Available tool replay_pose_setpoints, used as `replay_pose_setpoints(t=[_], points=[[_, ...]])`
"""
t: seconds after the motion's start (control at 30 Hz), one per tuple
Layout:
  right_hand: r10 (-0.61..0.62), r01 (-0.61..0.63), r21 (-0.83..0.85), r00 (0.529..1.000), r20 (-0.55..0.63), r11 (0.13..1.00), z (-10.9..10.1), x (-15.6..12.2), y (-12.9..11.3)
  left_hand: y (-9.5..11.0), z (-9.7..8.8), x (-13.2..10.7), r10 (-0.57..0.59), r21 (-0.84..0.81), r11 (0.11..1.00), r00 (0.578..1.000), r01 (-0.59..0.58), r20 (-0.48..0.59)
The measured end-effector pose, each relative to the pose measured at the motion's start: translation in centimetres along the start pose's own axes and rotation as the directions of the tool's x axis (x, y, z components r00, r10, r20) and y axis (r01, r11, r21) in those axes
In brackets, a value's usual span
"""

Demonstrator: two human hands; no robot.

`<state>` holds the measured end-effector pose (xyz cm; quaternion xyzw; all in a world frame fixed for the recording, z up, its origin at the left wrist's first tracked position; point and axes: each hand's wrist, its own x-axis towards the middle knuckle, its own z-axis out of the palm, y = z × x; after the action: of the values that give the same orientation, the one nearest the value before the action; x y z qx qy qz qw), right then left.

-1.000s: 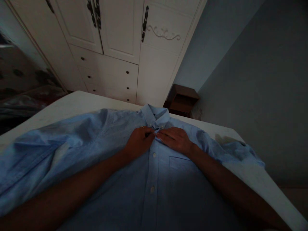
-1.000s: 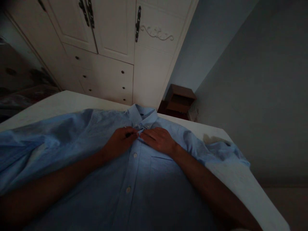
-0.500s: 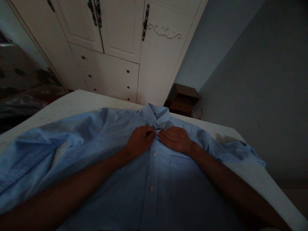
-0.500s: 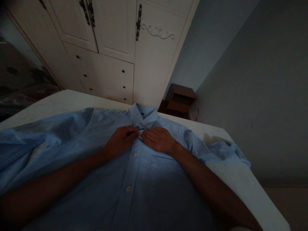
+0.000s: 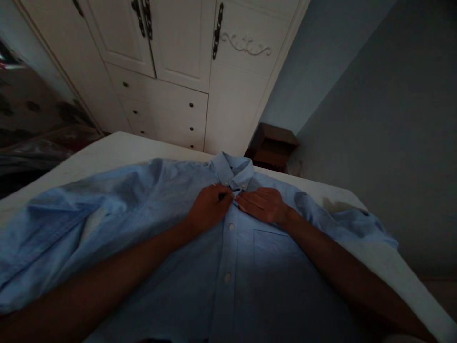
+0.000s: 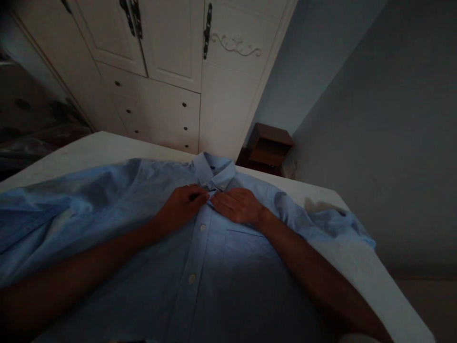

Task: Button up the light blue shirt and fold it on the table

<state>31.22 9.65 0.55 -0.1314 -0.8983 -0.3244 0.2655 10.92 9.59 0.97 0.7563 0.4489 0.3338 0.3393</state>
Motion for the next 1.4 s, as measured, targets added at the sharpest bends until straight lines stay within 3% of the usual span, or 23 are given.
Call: replay_pose_setpoints(t=[0.23,0.6,1.07,1.17,1.23,1.4], points=[[-0.032,0.03,-0.067,0.999,-0.031,0.997,-0.3,0.7,-0.1,0.4,-0.2,0.2,-0.058,0.009,0.998,0.998,0.058,-0.015],[-0.035,0.034,-0.037,0.999,-0.024,0.999,-0.2,0.3,-0.2,0.5,0.0,0.0,-0.092,-0.013,0.996,0.996,0.092,-0.019],[-0.015,0.015,0.0,1.0,0.011,1.0,-0.4,0.4,-0.3,0.1,-0.1,0.2,-0.068,-0.02,0.997,0.998,0.068,0.012],[0.055,-0.058,0.088,0.998,0.027,0.994,-0.1,0.3,-0.3,-0.3,-0.3,0.4,-0.014,0.006,1.0,0.998,0.013,0.059],[0.177,-0.181,0.155,0.984,0.034,0.971,0.1,0.3,-0.4,-0.6,-0.3,0.5,-0.002,-0.004,1.0,0.998,0.003,0.064],[0.49,-0.523,0.246,0.852,0.187,0.816,0.5,0.8,-0.9,-1.1,-0.2,0.7,0.014,-0.066,0.998,0.998,-0.011,0.055]])
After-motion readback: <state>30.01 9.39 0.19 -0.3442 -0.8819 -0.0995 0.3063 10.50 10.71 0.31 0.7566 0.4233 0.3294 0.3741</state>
